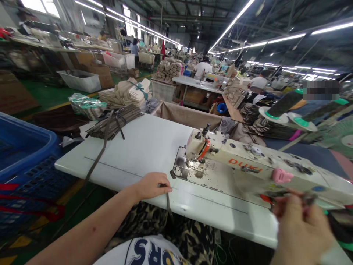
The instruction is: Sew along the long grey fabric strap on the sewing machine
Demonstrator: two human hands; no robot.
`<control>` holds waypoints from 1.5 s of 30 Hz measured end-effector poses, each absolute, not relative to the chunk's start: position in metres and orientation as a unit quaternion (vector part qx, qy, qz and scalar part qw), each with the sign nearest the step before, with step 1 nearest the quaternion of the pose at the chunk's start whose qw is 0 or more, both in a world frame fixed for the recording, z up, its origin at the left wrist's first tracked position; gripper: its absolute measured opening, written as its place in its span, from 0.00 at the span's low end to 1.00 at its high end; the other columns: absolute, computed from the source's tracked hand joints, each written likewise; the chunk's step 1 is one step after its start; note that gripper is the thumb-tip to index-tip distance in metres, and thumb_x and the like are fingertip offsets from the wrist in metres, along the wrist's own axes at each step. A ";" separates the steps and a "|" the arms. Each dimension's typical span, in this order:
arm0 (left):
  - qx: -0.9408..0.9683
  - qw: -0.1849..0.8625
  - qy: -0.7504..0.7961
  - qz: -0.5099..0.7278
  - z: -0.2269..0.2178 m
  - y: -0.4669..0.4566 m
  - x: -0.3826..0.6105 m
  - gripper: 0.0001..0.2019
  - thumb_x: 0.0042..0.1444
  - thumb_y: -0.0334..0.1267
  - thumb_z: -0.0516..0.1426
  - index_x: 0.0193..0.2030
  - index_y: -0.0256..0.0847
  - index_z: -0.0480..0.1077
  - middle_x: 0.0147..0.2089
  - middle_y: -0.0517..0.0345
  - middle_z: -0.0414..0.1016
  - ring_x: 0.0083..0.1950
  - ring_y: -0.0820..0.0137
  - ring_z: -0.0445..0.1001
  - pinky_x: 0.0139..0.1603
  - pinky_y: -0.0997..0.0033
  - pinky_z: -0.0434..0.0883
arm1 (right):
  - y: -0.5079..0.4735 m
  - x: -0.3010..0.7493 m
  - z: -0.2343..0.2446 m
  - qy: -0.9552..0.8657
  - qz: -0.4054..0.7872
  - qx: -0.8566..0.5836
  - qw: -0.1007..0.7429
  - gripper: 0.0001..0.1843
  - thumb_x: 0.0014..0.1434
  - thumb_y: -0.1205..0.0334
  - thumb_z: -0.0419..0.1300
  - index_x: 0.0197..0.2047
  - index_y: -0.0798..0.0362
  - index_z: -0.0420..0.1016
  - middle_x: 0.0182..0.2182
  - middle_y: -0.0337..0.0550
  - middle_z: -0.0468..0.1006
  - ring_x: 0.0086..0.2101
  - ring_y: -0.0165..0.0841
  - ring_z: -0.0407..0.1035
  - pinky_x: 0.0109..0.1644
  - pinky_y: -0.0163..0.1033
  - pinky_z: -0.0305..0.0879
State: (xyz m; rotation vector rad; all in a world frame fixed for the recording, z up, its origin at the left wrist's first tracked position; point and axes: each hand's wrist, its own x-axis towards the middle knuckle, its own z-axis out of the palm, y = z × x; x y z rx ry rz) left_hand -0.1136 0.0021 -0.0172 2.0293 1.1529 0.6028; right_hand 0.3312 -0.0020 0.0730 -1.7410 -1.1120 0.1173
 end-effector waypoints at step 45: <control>0.691 0.488 0.438 0.305 0.028 -0.030 -0.187 0.11 0.64 0.42 0.55 0.37 0.40 0.75 0.36 0.57 0.69 0.39 0.65 0.67 0.41 0.66 0.60 | -0.018 0.119 0.025 -0.754 0.348 -0.528 0.180 0.09 0.69 0.59 0.56 0.35 0.49 0.71 0.34 0.40 0.77 0.37 0.38 0.71 0.42 0.38 0.65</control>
